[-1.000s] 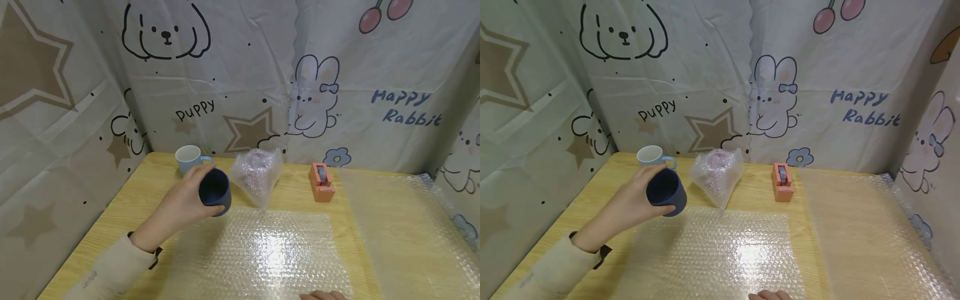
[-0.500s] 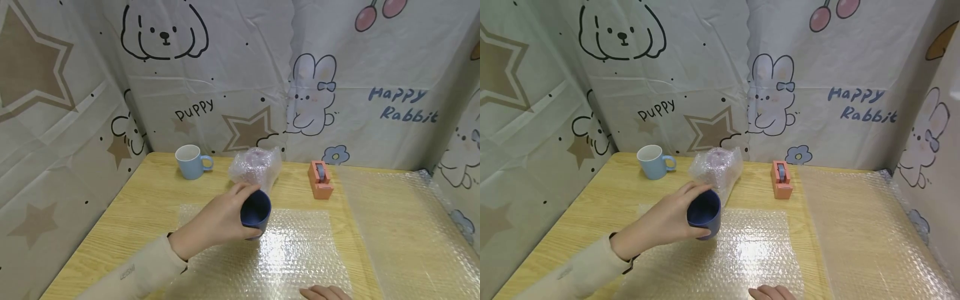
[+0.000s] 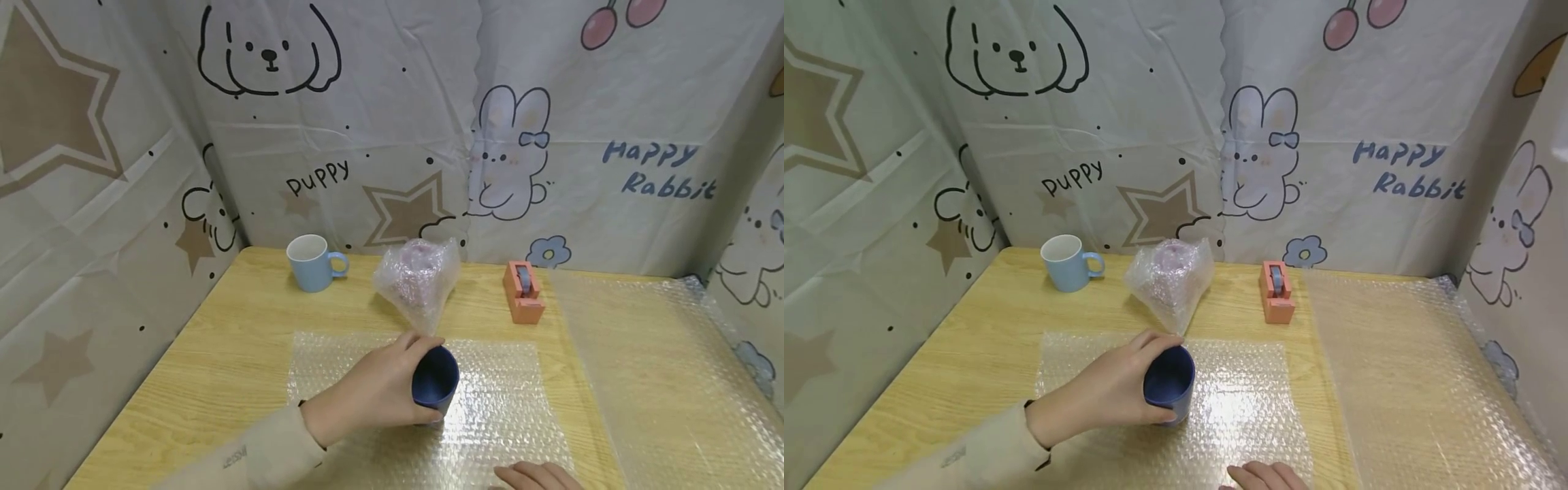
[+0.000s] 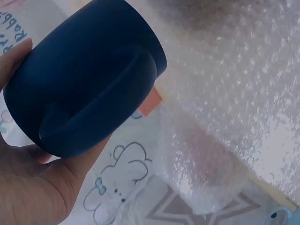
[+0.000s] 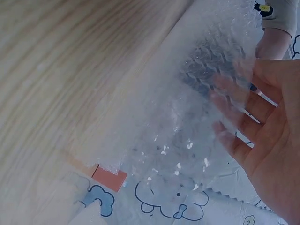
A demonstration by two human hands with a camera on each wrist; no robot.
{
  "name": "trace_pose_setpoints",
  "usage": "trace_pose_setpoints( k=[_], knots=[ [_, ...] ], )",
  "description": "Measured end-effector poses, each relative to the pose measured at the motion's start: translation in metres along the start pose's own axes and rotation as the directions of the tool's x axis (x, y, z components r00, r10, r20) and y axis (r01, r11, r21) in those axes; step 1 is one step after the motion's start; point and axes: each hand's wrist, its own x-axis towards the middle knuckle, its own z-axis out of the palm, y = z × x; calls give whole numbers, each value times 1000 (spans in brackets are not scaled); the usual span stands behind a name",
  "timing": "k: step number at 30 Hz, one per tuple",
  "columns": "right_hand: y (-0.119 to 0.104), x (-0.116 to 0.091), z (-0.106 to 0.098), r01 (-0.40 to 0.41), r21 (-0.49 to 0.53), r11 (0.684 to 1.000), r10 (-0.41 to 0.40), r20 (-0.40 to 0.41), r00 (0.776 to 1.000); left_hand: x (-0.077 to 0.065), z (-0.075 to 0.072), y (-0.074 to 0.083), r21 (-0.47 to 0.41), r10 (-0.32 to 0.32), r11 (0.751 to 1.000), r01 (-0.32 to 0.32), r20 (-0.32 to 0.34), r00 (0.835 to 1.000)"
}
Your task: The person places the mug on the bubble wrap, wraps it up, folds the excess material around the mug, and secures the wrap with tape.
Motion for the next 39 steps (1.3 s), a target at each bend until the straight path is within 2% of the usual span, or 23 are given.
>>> trace_pose_setpoints(
  k=[5, 8, 11, 15, 20, 22, 25, 29, 33, 39],
  knots=[
    [5, 4, -8, 28, -39, 999, -25, 79, 997, 2, 7, -3, 4, 34, 999, -34, 13, 999],
    [6, 6, -15, 7, -54, 999, 3, 187, 982, 5, 11, -4, 11, 47, 999, -47, 32, 998],
    [7, 6, -19, -17, -59, 998, 31, 243, 970, 6, 16, -4, 16, 58, 998, -58, 53, 997],
    [7, 4, -18, -21, -66, 998, 34, 207, 978, 6, 21, -5, 29, 81, 996, -84, 67, 994],
    [6, 1, -18, -34, -73, 997, 49, 203, 978, 3, 27, -6, 37, 98, 994, -101, 77, 992],
    [6, -1, -17, -41, -74, 996, 55, 204, 977, 2, 28, -7, 27, 86, 996, -89, 89, 992],
    [7, -3, -16, -23, -77, 997, 35, 159, 987, -2, 29, -8, 19, 62, 998, -65, 114, 992],
    [11, -5, -17, 12, -93, 996, -1, 122, 993, -5, 29, -10, 54, 48, 997, -56, 141, 989],
    [15, -1, -24, 25, -101, 995, -8, 166, 986, -9, 26, -11, 89, 43, 995, -55, 129, 991],
    [18, 7, -35, 11, -96, 995, 12, 229, 973, -10, 24, -13, 82, 51, 995, -61, 119, 992]
  ],
)
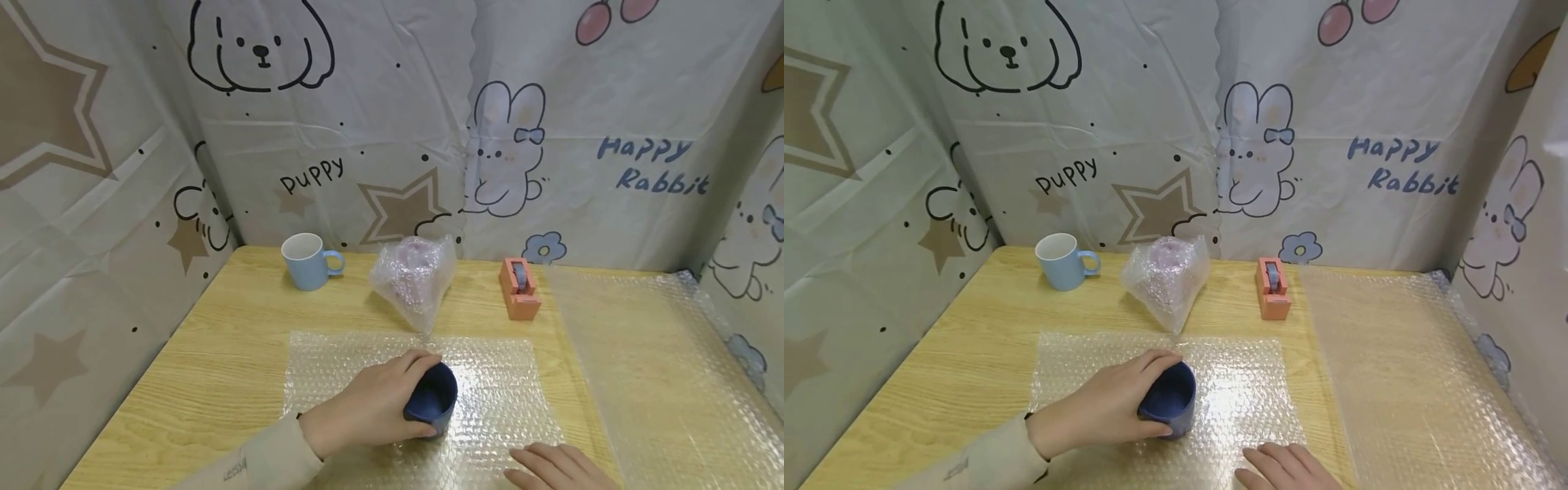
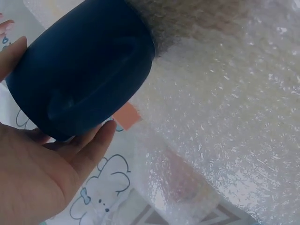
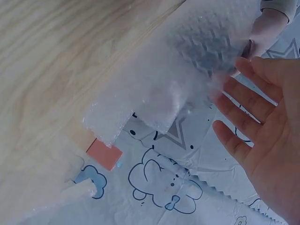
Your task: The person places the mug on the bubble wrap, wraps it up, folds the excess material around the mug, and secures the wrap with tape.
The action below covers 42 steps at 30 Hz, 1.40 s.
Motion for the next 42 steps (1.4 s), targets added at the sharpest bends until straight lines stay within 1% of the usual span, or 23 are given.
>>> trace_pose_setpoints(
  k=[3, 6, 8, 11, 13, 14, 17, 19, 22, 25, 27, 29, 32, 34, 36, 39, 42],
  knots=[
    [3, 4, -3, 1, 6, 1000, -1, -34, 999, 0, 0, -2, 1, 17, 1000, -17, -6, 1000],
    [8, 9, -5, 13, -11, 1000, -14, -102, 995, -1, -1, -4, 7, 29, 1000, -29, -8, 1000],
    [11, 13, -9, 5, -22, 1000, -8, -104, 995, -2, -1, -5, 7, 28, 1000, -28, -3, 1000],
    [20, 19, -18, 7, -21, 1000, -9, -72, 997, -7, -6, -7, 1, 17, 1000, -16, -10, 1000],
    [27, 23, -27, -18, 38, 999, 18, 5, 1000, -11, -11, -8, -9, -1, 1000, 1, -22, 1000],
    [32, 26, -29, -17, 62, 998, 16, 15, 1000, -13, -14, -9, -13, -5, 1000, 5, -33, 999],
    [44, 37, -36, -56, 137, 989, 46, 73, 996, -23, -24, -15, -10, -14, 1000, 14, -79, 997],
    [52, 45, -39, -73, 155, 985, 58, 102, 993, -32, -30, -20, 2, -7, 1000, 8, -118, 993],
    [65, 55, -37, -77, 176, 981, 55, 129, 990, -46, -36, -28, 30, 13, 1000, -7, -184, 983],
    [79, 63, -32, -91, 189, 978, 62, 153, 986, -60, -40, -37, 50, 9, 999, 2, -217, 976],
    [88, 67, -26, -116, 176, 978, 88, 161, 983, -69, -43, -42, 45, -29, 998, 40, -228, 973],
    [98, 70, -21, -151, 146, 978, 127, 164, 978, -77, -46, -47, 29, -83, 995, 92, -236, 968],
    [113, 73, -13, -201, 91, 975, 183, 177, 967, -87, -50, -52, -4, -154, 987, 158, -251, 956],
    [121, 74, -9, -229, 60, 972, 213, 198, 957, -91, -49, -56, -22, -178, 984, 178, -255, 950],
    [129, 75, -5, -253, 32, 967, 239, 235, 942, -94, -48, -58, -30, -190, 982, 188, -257, 947],
    [137, 77, 2, -288, -1, 958, 273, 315, 909, -97, -43, -61, -37, -211, 977, 208, -256, 943],
    [143, 80, 9, -311, -1, 950, 285, 402, 870, -100, -38, -63, -41, -232, 973, 229, -257, 938]
  ],
)
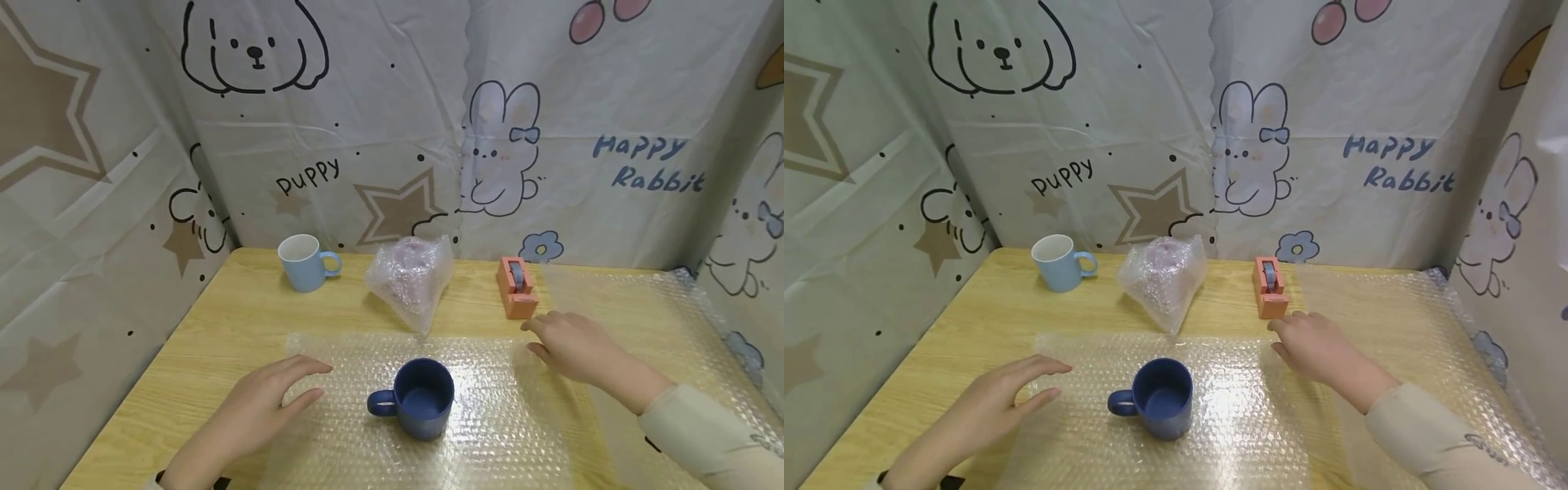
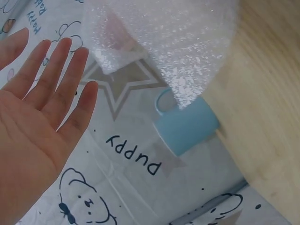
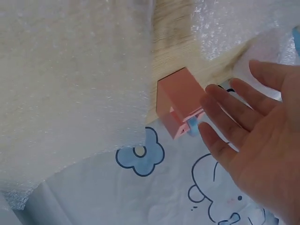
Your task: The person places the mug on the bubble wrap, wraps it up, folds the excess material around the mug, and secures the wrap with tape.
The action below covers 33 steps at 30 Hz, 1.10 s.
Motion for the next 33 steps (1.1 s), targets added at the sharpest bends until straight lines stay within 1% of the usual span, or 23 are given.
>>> trace_pose_setpoints(
  k=[2, 5, 8, 12, 14, 16, 18, 21, 24, 27, 29, 30, 31, 33],
  knots=[
    [1, 4, 3, -6, 15, 1000, 5, 59, 998, -2, 2, -2, -5, -9, 1000, 9, -1, 1000],
    [1, 10, 9, -10, 41, 999, 6, 110, 994, -5, 3, -3, -16, -20, 1000, 20, 1, 1000],
    [-2, 14, 14, -34, 68, 997, 24, 135, 991, -9, 4, -4, -13, -30, 999, 29, -18, 999],
    [-6, 17, 19, -74, 81, 994, 63, 131, 989, -14, 3, -7, 4, -36, 999, 37, -62, 997],
    [-6, 18, 20, -89, 94, 992, 76, 133, 988, -16, 2, -8, 9, -38, 999, 39, -73, 997],
    [-5, 19, 19, -120, 126, 985, 99, 158, 982, -16, 3, -9, 10, -18, 1000, 19, -97, 995],
    [-3, 20, 18, -164, 178, 970, 127, 200, 971, -16, 3, -10, 9, 4, 1000, -3, -121, 993],
    [0, 20, 14, -240, 287, 927, 170, 250, 953, -15, 5, -9, 13, 48, 999, -47, -168, 985],
    [-1, 17, 15, -282, 400, 872, 193, 249, 949, -15, 5, -8, 14, 75, 997, -73, -187, 980],
    [0, 14, 17, -284, 505, 815, 193, 227, 955, -15, 6, -8, 12, 109, 994, -109, -216, 970],
    [1, 12, 19, -288, 565, 773, 194, 222, 956, -15, 7, -8, 13, 133, 991, -134, -242, 961],
    [1, 11, 20, -296, 590, 751, 199, 225, 954, -15, 7, -8, 13, 145, 989, -147, -255, 956],
    [2, 10, 21, -297, 607, 737, 198, 225, 954, -15, 8, -7, 15, 158, 987, -160, -266, 951],
    [2, 8, 21, -320, 636, 702, 210, 244, 947, -15, 9, -7, 16, 183, 982, -186, -287, 940]
  ],
)
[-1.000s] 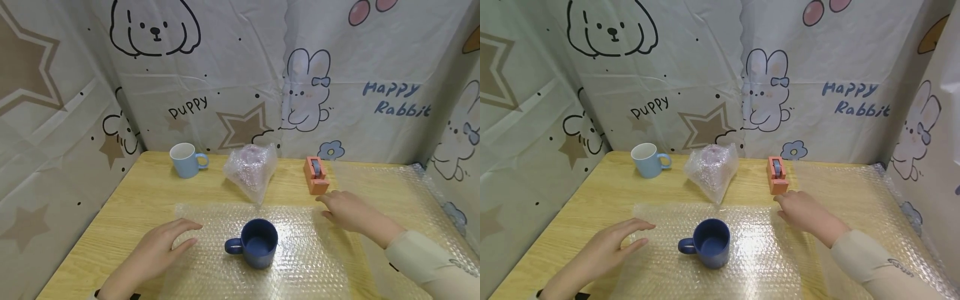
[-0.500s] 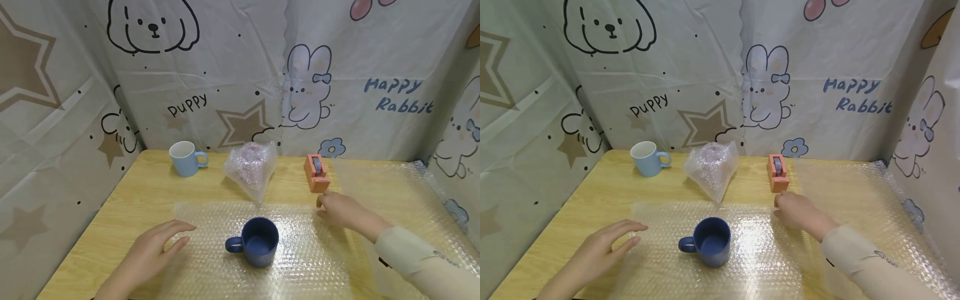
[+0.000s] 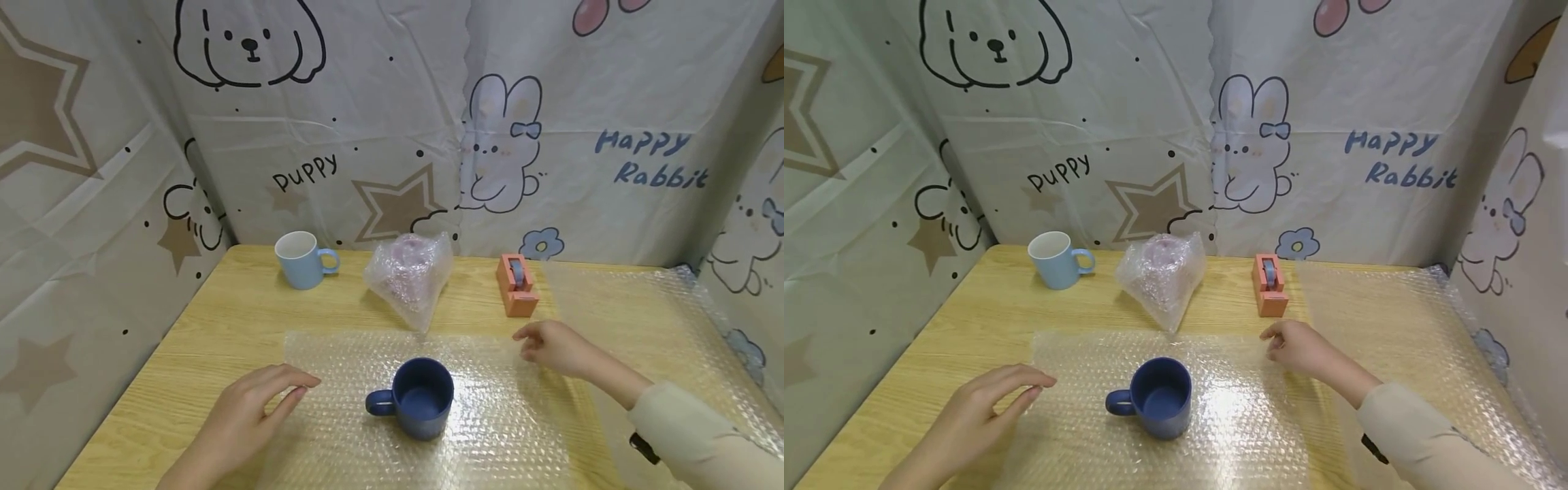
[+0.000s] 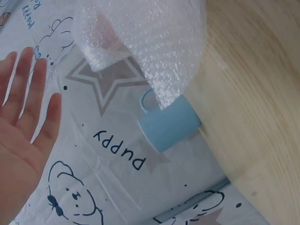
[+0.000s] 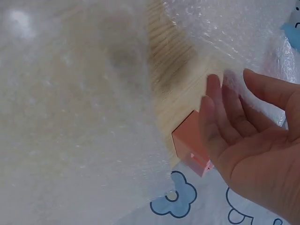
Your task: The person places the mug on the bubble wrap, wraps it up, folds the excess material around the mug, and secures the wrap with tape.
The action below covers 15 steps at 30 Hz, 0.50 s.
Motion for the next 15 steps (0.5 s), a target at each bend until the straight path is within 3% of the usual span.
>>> trace_pose_setpoints(
  k=[4, 9, 15],
  knots=[
    [2, -5, -2, -33, 75, 997, 31, 27, 999, 0, 2, 0, -20, 26, 999, -27, -24, 999],
    [-4, -13, -5, -54, 206, 977, 44, 55, 998, -2, 2, 1, -23, 3, 1000, -4, -22, 1000],
    [-19, -19, -12, -51, 246, 968, 42, 40, 998, -4, 5, 0, -14, -11, 1000, 11, -5, 1000]
  ],
)
